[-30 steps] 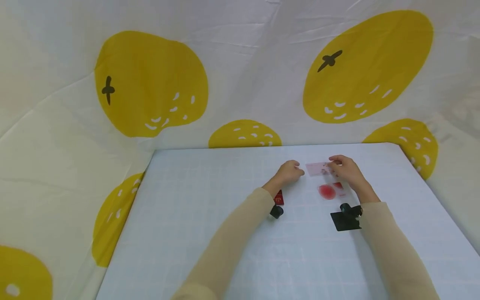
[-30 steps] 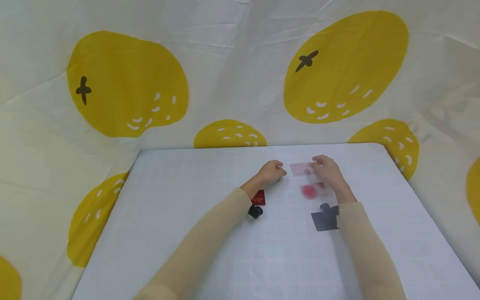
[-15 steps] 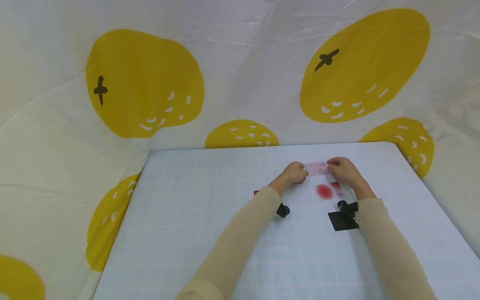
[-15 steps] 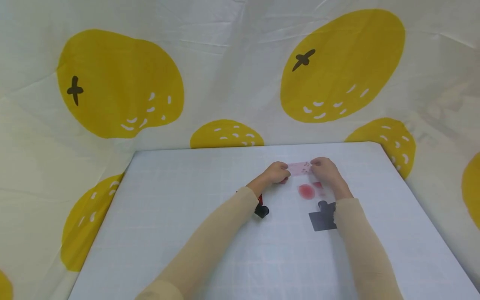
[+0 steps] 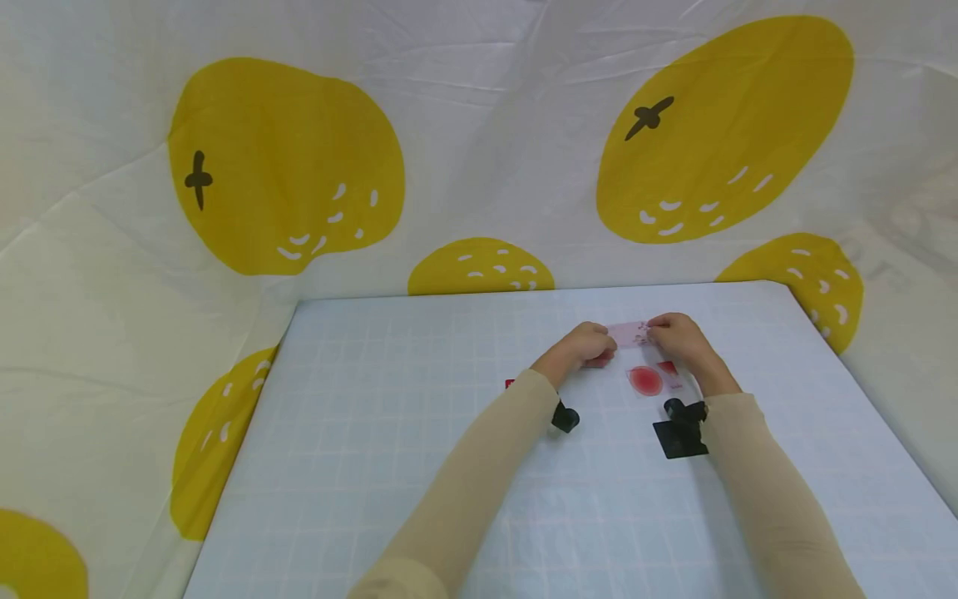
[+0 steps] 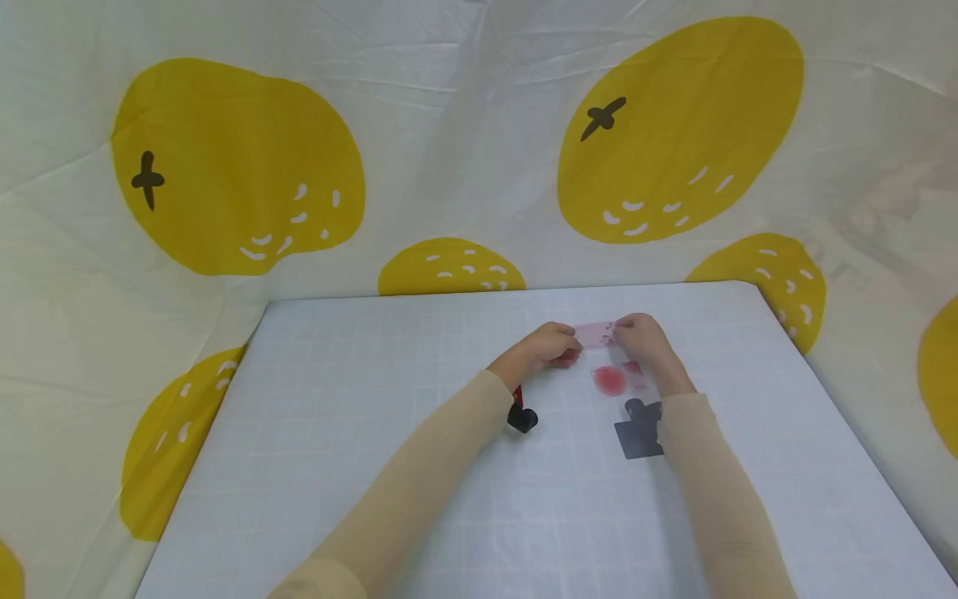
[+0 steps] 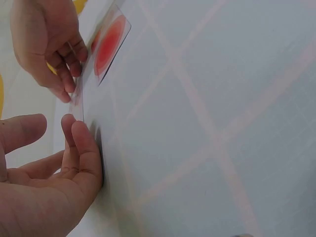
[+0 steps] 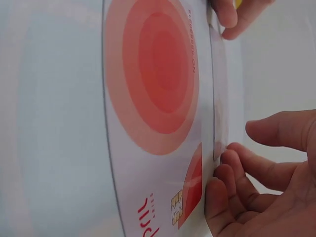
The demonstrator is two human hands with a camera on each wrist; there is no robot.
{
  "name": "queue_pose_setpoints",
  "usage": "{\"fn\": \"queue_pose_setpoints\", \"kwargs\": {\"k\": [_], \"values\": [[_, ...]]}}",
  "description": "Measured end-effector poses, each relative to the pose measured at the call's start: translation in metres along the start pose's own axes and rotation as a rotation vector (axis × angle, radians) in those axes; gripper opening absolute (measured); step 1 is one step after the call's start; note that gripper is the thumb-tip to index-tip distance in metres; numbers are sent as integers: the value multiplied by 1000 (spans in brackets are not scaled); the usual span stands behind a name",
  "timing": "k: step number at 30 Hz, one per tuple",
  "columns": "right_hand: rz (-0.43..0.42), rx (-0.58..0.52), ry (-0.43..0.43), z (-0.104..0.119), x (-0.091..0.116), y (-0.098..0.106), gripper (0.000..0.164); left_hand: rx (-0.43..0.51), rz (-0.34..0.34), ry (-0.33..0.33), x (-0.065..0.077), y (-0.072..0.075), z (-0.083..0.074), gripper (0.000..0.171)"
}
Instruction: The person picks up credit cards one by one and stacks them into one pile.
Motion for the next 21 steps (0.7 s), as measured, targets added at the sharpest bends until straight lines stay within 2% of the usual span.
{"fn": "queue_pose_setpoints", "kwargs": {"k": [6,13,21], "values": [[0,-63,-45,-1,3,0,49,43,29,7,-1,0,2,48],[-19,-124,-30,-1,3,2,48,52,3,32,-1,2,4,47],[-57,-229,-61,-13,0,6,43,74,-11,48,-2,1,6,47]]}}
Point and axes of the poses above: each hand's wrist, its own x-axis away from the middle knuckle, its own y-axis out of the back of the hand, z = x × y, the point moved 8 cm from there along -x, towards the middle knuckle, and after that the axes turned 4 degrees about -y, right-handed, at the moved point
